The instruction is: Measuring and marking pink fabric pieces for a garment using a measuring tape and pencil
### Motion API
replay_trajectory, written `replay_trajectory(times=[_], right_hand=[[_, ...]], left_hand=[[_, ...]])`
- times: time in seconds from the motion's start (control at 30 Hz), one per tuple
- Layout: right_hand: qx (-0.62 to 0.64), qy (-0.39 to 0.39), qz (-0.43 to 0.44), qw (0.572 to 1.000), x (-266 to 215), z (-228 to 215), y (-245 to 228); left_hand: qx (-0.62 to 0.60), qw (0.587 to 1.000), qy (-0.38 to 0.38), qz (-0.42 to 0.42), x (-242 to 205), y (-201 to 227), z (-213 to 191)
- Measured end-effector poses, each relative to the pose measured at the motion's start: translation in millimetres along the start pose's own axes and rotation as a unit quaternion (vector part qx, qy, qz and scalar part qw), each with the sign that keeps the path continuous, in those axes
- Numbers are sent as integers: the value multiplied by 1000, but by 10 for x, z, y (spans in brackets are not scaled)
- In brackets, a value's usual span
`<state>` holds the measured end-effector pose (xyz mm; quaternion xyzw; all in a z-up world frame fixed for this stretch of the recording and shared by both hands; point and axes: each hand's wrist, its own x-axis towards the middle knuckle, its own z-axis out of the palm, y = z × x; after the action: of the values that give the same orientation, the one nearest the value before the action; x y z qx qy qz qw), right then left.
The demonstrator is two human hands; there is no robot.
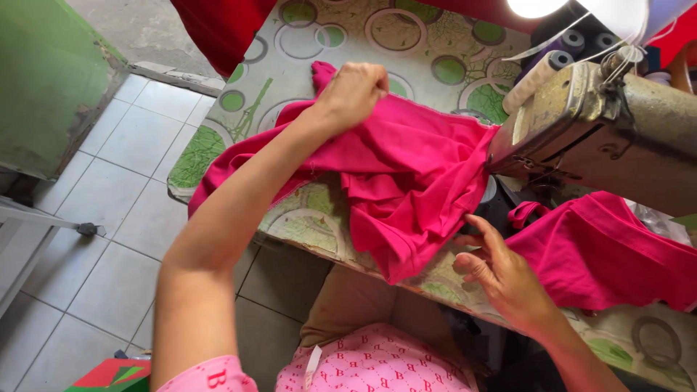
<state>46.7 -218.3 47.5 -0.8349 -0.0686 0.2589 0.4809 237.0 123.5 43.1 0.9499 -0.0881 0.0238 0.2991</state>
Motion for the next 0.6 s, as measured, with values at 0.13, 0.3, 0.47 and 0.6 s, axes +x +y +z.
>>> replay_trajectory(times=[0.13, 0.3, 0.47, 0.6], right_hand=[[-228, 48, -20, 972, -145, 175, -108], [-291, -47, -221, 930, -88, 345, -145], [-354, -1, -290, 889, 211, 399, 89], [-349, 5, -286, 892, 512, 289, -39]], left_hand=[[20, 991, 66, 113, 689, -464, 751], [116, 990, -79, 11, 529, 90, 849], [107, 994, -21, 29, 406, -6, 894], [-46, 993, -2, -111, 4, -87, -163]])
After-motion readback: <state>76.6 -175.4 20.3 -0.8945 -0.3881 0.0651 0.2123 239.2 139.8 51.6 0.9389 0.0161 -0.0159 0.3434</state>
